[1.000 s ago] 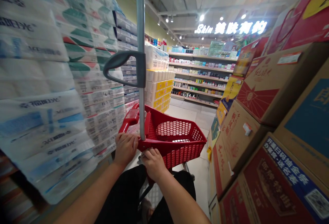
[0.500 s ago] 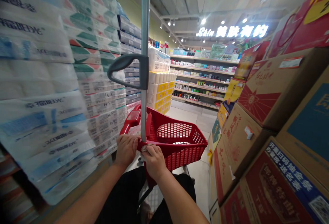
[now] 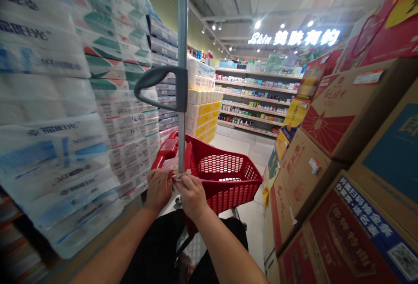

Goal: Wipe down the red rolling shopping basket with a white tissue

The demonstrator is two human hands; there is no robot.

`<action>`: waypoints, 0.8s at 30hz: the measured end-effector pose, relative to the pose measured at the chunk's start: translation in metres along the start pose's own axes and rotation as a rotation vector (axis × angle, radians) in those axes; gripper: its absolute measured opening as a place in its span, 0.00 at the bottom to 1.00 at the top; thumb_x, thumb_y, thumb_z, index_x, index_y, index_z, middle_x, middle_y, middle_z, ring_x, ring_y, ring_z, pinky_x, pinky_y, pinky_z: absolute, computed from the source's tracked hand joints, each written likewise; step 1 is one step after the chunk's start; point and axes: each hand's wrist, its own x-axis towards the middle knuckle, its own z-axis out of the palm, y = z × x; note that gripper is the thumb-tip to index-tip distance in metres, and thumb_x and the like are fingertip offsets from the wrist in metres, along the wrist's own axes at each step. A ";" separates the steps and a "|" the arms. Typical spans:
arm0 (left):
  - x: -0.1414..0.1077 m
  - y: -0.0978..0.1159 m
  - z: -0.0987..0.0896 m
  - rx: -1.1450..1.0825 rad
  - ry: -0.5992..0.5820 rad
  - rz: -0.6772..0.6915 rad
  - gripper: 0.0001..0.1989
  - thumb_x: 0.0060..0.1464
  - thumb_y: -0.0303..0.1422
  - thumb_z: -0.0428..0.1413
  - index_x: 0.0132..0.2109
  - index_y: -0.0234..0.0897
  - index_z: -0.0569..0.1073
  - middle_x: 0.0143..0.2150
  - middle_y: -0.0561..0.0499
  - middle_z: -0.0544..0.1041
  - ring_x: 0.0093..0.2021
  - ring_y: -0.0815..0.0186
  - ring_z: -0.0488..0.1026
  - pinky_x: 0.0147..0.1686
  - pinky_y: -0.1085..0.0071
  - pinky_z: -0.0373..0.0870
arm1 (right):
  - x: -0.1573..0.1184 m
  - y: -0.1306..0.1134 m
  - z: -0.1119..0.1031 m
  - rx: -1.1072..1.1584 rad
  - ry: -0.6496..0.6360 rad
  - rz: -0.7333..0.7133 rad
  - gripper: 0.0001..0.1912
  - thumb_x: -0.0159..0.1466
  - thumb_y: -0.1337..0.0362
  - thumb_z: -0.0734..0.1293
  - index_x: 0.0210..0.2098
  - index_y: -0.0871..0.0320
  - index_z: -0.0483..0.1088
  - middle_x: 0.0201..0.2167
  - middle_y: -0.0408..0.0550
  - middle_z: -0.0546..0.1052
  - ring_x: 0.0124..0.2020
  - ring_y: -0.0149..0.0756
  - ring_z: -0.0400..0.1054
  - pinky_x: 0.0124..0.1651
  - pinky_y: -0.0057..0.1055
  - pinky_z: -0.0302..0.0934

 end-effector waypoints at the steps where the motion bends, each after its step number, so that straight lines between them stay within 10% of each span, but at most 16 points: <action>1: 0.000 0.000 0.000 -0.003 -0.005 0.001 0.12 0.58 0.26 0.48 0.49 0.37 0.68 0.37 0.46 0.78 0.40 0.58 0.71 0.48 0.57 0.62 | -0.001 0.000 0.001 -0.004 -0.021 -0.005 0.13 0.68 0.66 0.62 0.51 0.55 0.73 0.49 0.47 0.75 0.52 0.35 0.65 0.57 0.34 0.61; 24: 0.001 0.004 -0.002 0.002 -0.039 -0.030 0.12 0.56 0.27 0.50 0.47 0.34 0.71 0.37 0.44 0.78 0.42 0.57 0.71 0.51 0.56 0.61 | -0.029 0.002 0.010 -0.076 -0.131 -0.024 0.11 0.68 0.67 0.62 0.46 0.53 0.74 0.44 0.46 0.76 0.45 0.38 0.66 0.50 0.35 0.62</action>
